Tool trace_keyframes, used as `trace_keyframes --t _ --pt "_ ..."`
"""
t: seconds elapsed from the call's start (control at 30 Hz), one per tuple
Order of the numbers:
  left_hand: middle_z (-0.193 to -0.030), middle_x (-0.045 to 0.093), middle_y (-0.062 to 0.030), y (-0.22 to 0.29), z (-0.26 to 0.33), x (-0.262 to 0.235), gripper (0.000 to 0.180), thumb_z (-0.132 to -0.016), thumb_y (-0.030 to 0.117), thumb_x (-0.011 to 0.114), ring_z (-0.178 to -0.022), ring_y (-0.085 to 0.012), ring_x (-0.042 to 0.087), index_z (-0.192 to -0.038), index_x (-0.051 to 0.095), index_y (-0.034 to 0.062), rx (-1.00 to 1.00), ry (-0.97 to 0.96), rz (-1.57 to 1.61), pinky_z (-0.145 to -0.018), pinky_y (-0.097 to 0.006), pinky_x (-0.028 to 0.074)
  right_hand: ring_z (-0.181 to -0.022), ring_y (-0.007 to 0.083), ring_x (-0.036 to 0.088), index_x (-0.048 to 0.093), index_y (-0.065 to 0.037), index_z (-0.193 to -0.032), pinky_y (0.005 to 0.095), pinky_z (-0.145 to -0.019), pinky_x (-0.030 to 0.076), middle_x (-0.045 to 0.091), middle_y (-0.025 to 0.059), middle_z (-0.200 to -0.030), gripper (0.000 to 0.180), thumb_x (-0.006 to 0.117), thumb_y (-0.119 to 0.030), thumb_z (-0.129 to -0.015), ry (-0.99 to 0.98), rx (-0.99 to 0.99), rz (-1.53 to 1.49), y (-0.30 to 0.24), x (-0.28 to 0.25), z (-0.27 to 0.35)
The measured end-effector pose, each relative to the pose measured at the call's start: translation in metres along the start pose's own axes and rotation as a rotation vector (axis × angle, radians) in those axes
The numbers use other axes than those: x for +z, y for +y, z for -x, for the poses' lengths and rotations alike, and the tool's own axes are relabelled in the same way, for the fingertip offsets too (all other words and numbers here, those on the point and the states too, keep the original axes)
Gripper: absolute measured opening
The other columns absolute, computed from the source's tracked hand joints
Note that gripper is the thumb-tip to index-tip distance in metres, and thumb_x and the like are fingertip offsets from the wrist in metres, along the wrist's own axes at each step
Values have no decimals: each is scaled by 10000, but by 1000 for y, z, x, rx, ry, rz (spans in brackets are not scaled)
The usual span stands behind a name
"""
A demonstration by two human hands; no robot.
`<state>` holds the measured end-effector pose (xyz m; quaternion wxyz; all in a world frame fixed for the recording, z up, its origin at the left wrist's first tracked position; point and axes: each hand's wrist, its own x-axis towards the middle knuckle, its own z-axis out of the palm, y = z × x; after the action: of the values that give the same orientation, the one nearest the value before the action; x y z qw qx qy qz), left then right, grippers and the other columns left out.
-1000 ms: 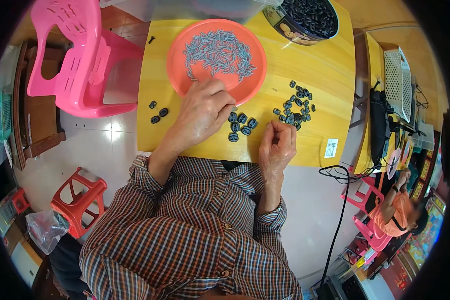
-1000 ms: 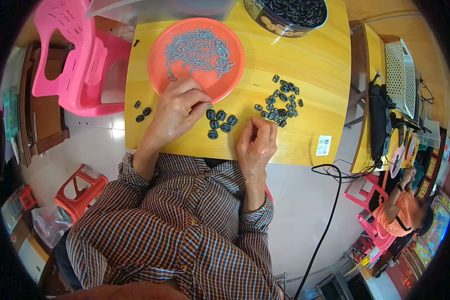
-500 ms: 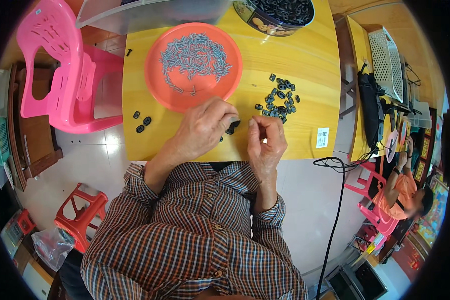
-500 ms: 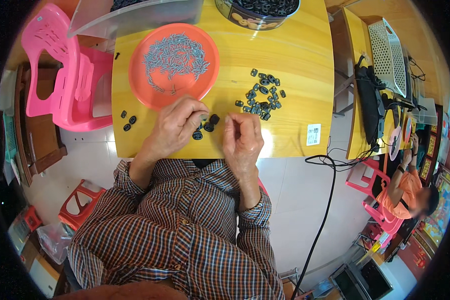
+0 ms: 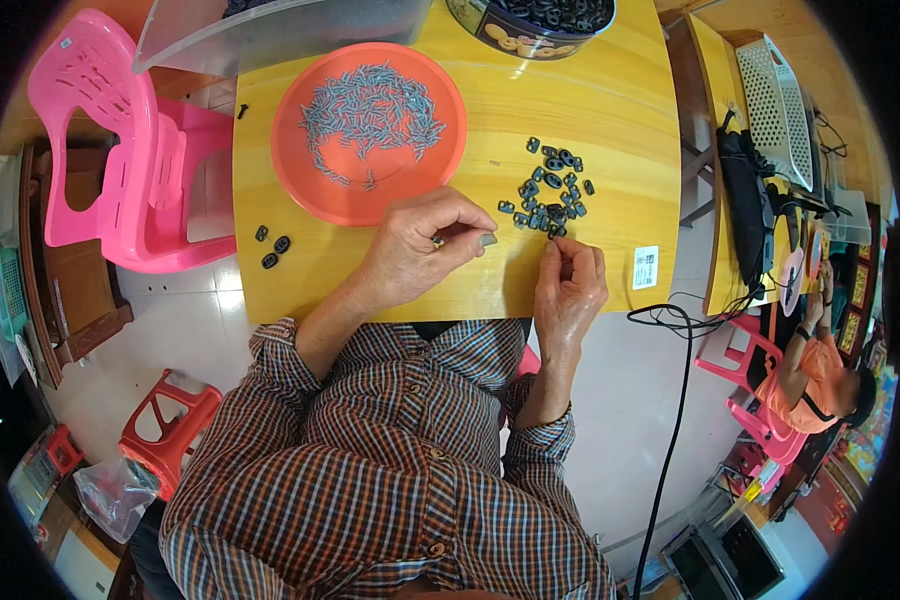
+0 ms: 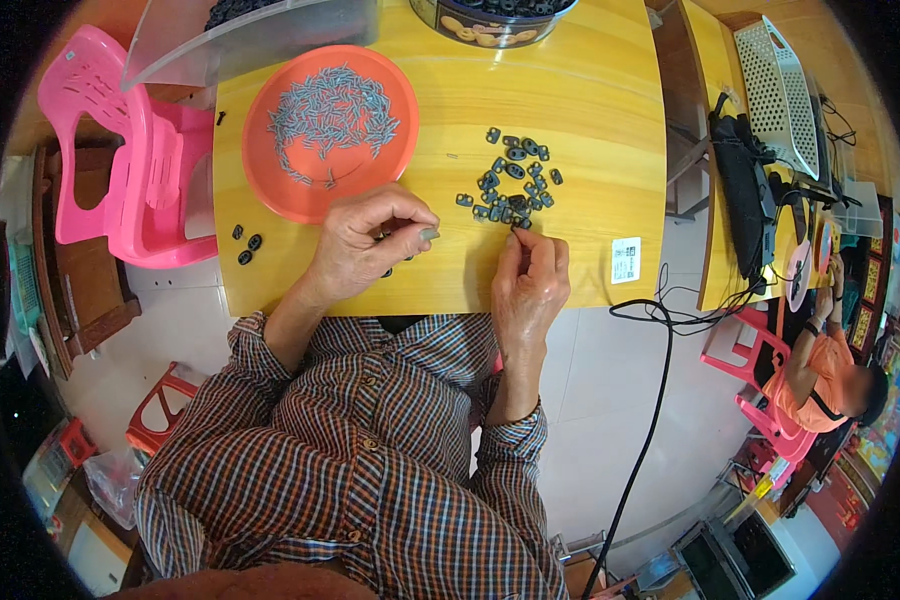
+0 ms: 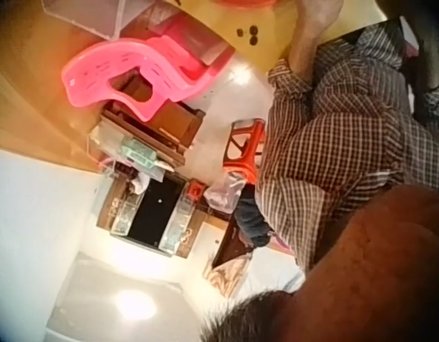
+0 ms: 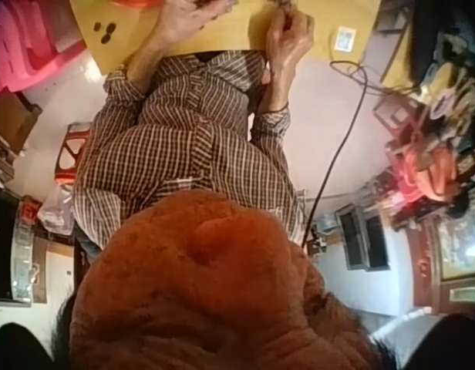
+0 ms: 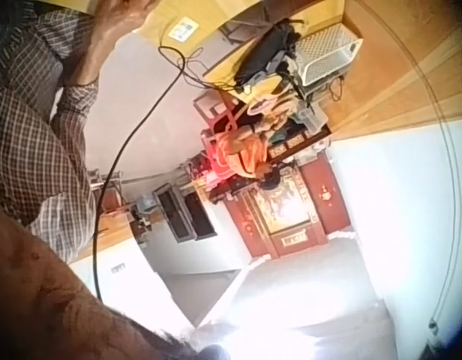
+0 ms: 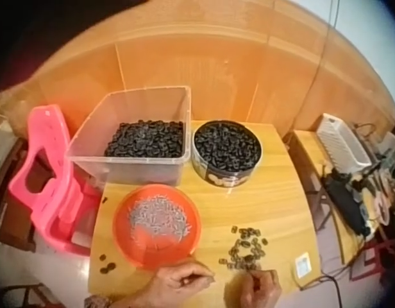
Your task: Manually assembling small black plastic components by joining multiple parts together.
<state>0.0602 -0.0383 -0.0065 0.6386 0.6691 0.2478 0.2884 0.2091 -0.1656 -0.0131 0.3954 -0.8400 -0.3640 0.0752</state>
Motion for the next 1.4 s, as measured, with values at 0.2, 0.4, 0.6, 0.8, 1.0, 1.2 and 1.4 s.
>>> trace_keyframes --t 0.2,0.4,0.6,0.8,1.0,1.2,1.4 --pt "-815 606 -45 -9 0 5 143 -795 -68 643 -680 -73 602 -926 637 -10 13 22 -7 -578 -204 489 -603 138 552 630 30 -871 264 -561 464 569 88 -760 64 642 -11 -822 21 21 -28 -4 5 3" --pt "-793 601 -64 -9 -1 13 101 -825 -52 607 -625 -115 631 -919 626 -20 -68 18 48 -570 -231 508 -602 129 548 637 16 -872 266 -549 466 566 75 -753 82 673 -20 -808 76 -10 -11 -7 24 0" --pt "-780 603 -78 -11 -3 12 90 -824 -42 596 -619 -134 632 -902 610 -1 -45 -38 -18 -560 -255 501 -574 220 584 629 -8 -874 319 -490 483 562 113 -781 97 673 -32 -790 87 -87 89 0 29 -4" --pt "-821 578 -53 -12 -4 13 101 -864 -60 554 -688 -99 629 -940 607 -20 -62 -99 -1 -599 -210 508 -606 272 601 615 -22 -897 352 -503 493 560 113 -800 92 634 -41 -809 119 -196 285 5 30 -5" --pt "-830 579 -45 -15 -3 15 130 -869 -55 558 -684 -85 626 -979 618 -20 -74 -78 72 -604 -202 514 -604 215 572 566 14 -895 311 -514 477 557 81 -742 104 629 -50 -842 144 -178 232 4 30 -5" --pt "-816 579 -38 -17 -2 14 132 -869 -47 564 -669 -77 620 -987 621 -27 -109 -64 105 -594 -204 515 -516 44 377 559 -4 -844 206 -445 303 491 -24 -682 180 580 -168 -915 -173 608 -771 -22 5 -5" --pt "-770 599 -24 -15 -3 15 134 -868 -15 591 -647 -72 614 -992 640 -24 -185 -60 158 -569 -207 510 -475 46 336 560 -5 -835 204 -435 257 521 6 -675 168 560 -151 -919 -296 627 -1101 -20 7 -1"
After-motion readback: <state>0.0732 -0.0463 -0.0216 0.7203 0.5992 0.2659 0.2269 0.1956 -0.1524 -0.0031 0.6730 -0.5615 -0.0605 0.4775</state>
